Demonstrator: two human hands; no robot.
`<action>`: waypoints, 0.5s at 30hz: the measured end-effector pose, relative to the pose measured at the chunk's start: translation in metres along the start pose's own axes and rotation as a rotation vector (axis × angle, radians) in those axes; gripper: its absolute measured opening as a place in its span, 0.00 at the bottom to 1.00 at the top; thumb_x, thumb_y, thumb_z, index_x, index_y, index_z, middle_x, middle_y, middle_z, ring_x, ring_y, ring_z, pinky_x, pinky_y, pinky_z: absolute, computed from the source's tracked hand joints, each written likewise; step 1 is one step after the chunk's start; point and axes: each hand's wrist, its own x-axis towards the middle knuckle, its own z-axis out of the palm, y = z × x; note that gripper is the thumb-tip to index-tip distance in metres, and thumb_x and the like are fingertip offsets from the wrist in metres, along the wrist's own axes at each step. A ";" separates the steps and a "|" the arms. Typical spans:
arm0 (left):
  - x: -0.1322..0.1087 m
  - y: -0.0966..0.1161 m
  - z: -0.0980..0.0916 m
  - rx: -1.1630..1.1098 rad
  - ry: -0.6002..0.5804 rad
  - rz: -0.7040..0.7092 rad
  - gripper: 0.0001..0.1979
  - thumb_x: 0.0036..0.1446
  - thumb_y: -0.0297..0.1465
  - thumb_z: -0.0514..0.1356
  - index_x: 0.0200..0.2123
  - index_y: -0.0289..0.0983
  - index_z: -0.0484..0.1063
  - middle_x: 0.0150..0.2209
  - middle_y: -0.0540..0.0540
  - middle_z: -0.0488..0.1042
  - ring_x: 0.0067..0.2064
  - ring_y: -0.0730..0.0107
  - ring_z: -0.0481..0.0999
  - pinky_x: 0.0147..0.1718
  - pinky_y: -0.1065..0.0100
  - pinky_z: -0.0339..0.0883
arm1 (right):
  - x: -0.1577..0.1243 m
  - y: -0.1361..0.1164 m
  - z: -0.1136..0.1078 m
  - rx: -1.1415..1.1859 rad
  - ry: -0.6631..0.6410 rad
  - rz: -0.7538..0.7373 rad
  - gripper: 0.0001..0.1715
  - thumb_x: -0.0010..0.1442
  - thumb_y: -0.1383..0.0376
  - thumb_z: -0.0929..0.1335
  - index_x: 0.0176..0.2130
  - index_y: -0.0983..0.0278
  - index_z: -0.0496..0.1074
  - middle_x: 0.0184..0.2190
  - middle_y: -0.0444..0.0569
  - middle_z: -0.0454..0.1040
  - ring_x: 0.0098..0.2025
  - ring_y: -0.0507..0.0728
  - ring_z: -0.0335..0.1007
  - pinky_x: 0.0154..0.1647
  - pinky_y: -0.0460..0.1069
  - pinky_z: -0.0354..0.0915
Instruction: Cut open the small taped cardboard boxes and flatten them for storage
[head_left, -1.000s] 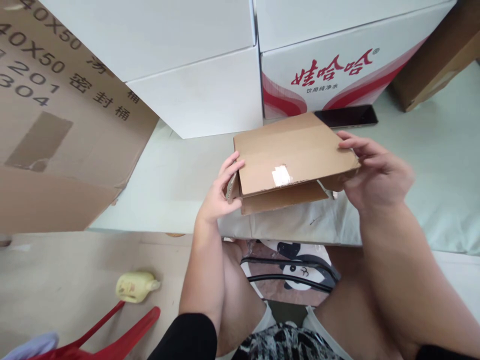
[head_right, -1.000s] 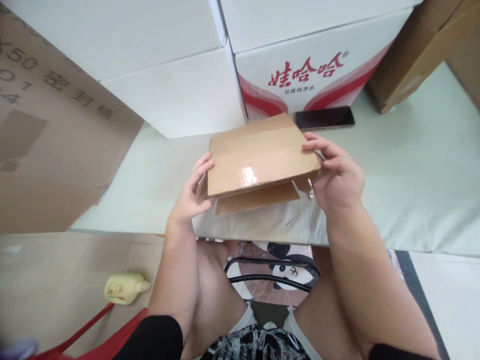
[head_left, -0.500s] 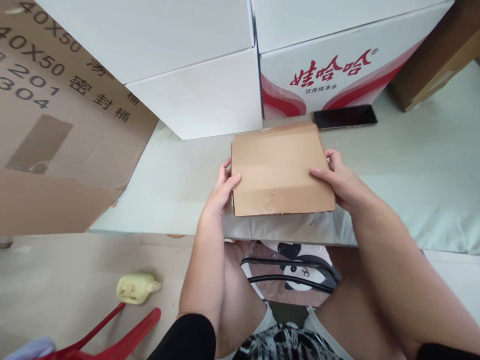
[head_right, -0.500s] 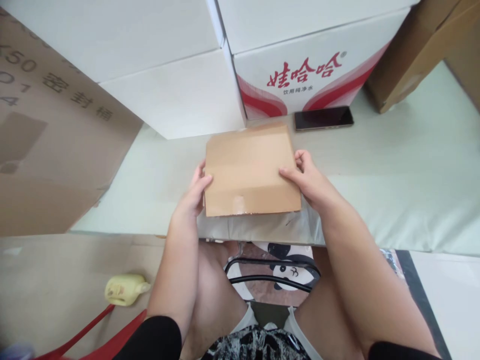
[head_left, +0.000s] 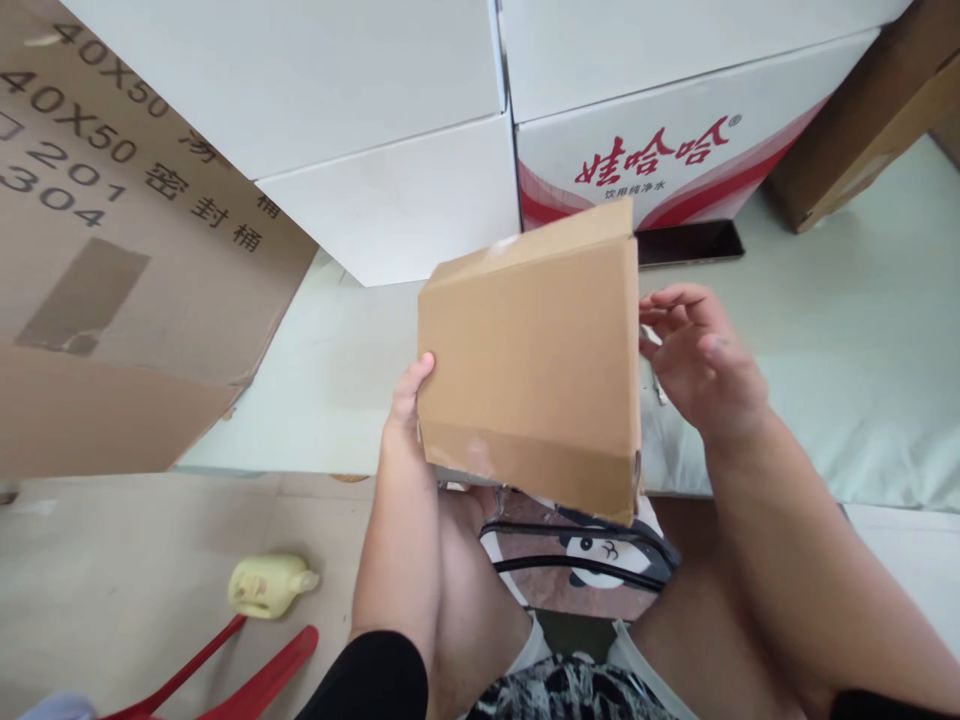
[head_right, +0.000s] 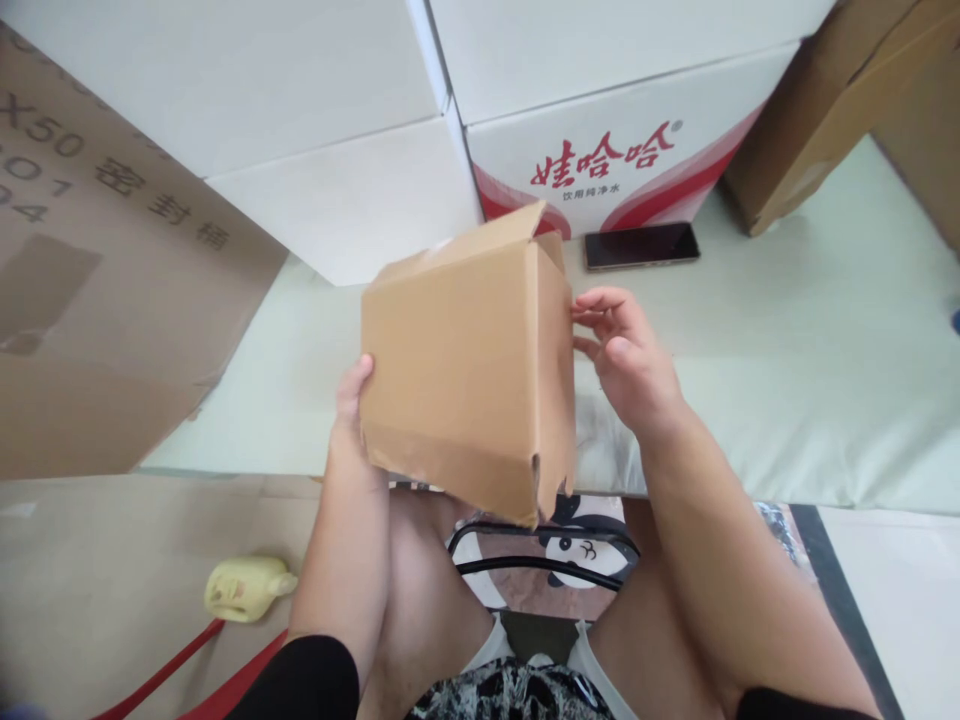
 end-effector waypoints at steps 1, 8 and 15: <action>-0.004 0.000 -0.002 -0.032 -0.002 -0.065 0.35 0.51 0.56 0.64 0.54 0.39 0.74 0.47 0.38 0.83 0.55 0.39 0.80 0.52 0.47 0.76 | 0.000 -0.005 0.000 -0.032 0.029 -0.085 0.32 0.47 0.37 0.75 0.45 0.50 0.74 0.48 0.44 0.77 0.54 0.60 0.75 0.51 0.56 0.74; -0.012 0.004 0.020 -0.040 -0.124 -0.141 0.34 0.47 0.44 0.70 0.57 0.40 0.74 0.39 0.42 0.85 0.50 0.41 0.84 0.48 0.47 0.79 | -0.002 -0.031 -0.006 -0.501 -0.128 -0.278 0.32 0.69 0.40 0.58 0.41 0.53 0.82 0.44 0.49 0.83 0.63 0.67 0.71 0.68 0.66 0.60; -0.003 0.004 0.032 -0.021 -0.152 -0.085 0.35 0.47 0.45 0.69 0.58 0.40 0.73 0.41 0.41 0.85 0.54 0.39 0.81 0.52 0.45 0.76 | -0.001 -0.023 -0.022 -0.487 -0.162 -0.101 0.39 0.66 0.33 0.56 0.48 0.54 0.79 0.49 0.48 0.82 0.52 0.64 0.76 0.57 0.61 0.67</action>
